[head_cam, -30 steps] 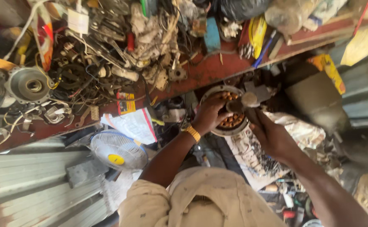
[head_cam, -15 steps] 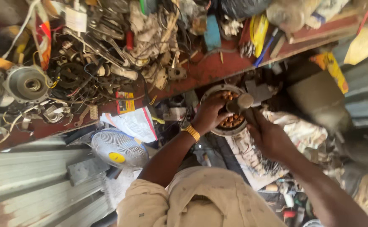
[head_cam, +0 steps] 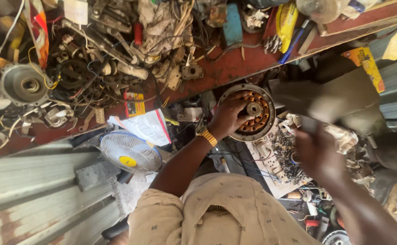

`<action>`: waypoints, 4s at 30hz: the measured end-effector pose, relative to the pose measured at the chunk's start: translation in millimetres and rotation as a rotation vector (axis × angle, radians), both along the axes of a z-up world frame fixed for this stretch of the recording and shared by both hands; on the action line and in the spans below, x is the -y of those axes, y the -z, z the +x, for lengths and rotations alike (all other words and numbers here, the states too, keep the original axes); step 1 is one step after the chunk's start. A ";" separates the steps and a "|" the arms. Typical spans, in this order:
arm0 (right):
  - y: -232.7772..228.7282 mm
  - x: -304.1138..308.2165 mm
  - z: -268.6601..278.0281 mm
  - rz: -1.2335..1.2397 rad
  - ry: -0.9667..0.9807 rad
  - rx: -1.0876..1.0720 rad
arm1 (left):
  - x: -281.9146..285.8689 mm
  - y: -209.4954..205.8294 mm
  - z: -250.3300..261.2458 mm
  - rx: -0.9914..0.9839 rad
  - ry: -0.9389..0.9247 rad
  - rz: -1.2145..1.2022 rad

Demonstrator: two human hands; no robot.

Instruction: The person sits at a cluttered workbench and uses a hammer to tap a cylindrical metal component into a circular copper-wound stator. They then place a blue metal cover over the assembly and continue to hammer the central shaft to secure the parts together.

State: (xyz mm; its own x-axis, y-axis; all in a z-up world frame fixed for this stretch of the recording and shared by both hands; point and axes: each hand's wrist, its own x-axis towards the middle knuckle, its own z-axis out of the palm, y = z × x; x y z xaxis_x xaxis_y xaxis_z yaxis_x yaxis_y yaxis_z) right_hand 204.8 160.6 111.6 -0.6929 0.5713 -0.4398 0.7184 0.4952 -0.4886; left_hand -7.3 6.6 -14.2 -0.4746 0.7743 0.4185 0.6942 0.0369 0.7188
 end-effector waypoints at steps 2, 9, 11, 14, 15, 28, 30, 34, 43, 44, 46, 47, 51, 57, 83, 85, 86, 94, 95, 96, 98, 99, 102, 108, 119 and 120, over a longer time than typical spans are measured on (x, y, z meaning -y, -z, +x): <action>1.0 14.6 -11.6 0.145 -0.172 -0.079 | 2.1 -5.6 1.9 0.010 0.015 0.034; -25.4 24.1 -21.1 0.197 -0.353 -0.287 | 3.8 -21.2 0.3 0.110 0.042 -0.110; -41.5 26.6 -25.0 0.153 -0.284 -0.221 | 3.3 -23.5 1.2 -0.002 0.015 0.034; -64.8 30.1 -16.3 0.088 -0.195 -0.222 | 4.6 -19.5 3.6 0.053 0.003 0.048; -69.8 29.5 -14.3 0.075 -0.167 -0.247 | 4.0 -18.2 3.4 0.043 0.011 0.021; -25.6 21.8 -12.8 0.115 -0.262 -0.158 | 5.4 -14.1 5.4 -0.034 0.017 -0.020; -29.8 19.3 -6.5 0.094 -0.213 -0.107 | 2.7 -12.7 0.7 -0.032 0.016 -0.032; -16.5 20.7 46.7 -0.021 0.034 0.052 | 3.6 -9.7 1.1 -0.017 0.005 -0.021; 121.1 65.3 256.6 0.234 0.333 0.155 | -4.1 -18.7 17.5 0.613 0.162 0.108; 128.0 77.3 278.6 0.277 0.344 0.182 | -1.4 -28.6 16.8 0.584 0.175 0.113; 136.1 92.4 312.5 0.273 0.397 0.246 | -0.6 -62.1 26.0 0.500 0.035 0.004; 137.9 99.9 328.3 0.221 0.442 0.284 | -0.5 -80.9 33.3 0.269 0.030 0.072; 148.5 124.4 385.5 0.304 0.410 0.315 | -21.5 -125.8 81.3 -0.035 0.233 0.201; 183.9 143.3 419.2 0.435 0.417 0.248 | -58.1 -62.3 178.0 0.276 0.738 -0.283; 182.7 171.8 470.4 0.645 0.793 -0.136 | -144.8 71.9 445.4 0.154 0.986 -0.925; 181.0 175.3 495.1 0.653 1.001 -0.202 | -148.7 62.8 470.3 0.274 1.100 -0.898; 182.2 176.0 507.9 0.658 1.122 -0.213 | -149.3 61.6 485.5 0.335 1.154 -0.884; 204.2 149.9 597.0 0.578 1.322 0.224 | -182.9 95.9 609.6 0.245 1.171 -1.046; 208.9 150.7 599.5 0.527 1.333 0.285 | -187.7 105.7 626.3 0.182 1.151 -1.057; 214.0 152.5 599.2 0.512 1.337 0.262 | -193.4 116.6 642.0 0.160 1.141 -0.993; 223.7 151.9 597.2 0.492 1.345 0.217 | -209.7 136.6 666.6 0.115 1.122 -0.855; 228.2 153.5 597.2 0.503 1.337 0.216 | -213.7 143.9 676.2 0.145 1.067 -0.837; 244.5 167.2 601.0 0.505 1.310 0.263 | -212.5 148.8 679.7 0.197 1.045 -0.871; 256.2 170.0 595.2 0.798 0.896 0.512 | -164.2 115.9 581.9 0.465 1.406 -0.799; 113.4 32.3 297.8 0.362 0.379 -0.489 | -60.4 -19.9 196.2 0.658 0.794 -0.418; 103.1 25.3 259.7 0.337 0.260 -0.532 | -34.6 -27.1 165.9 0.650 0.645 -0.341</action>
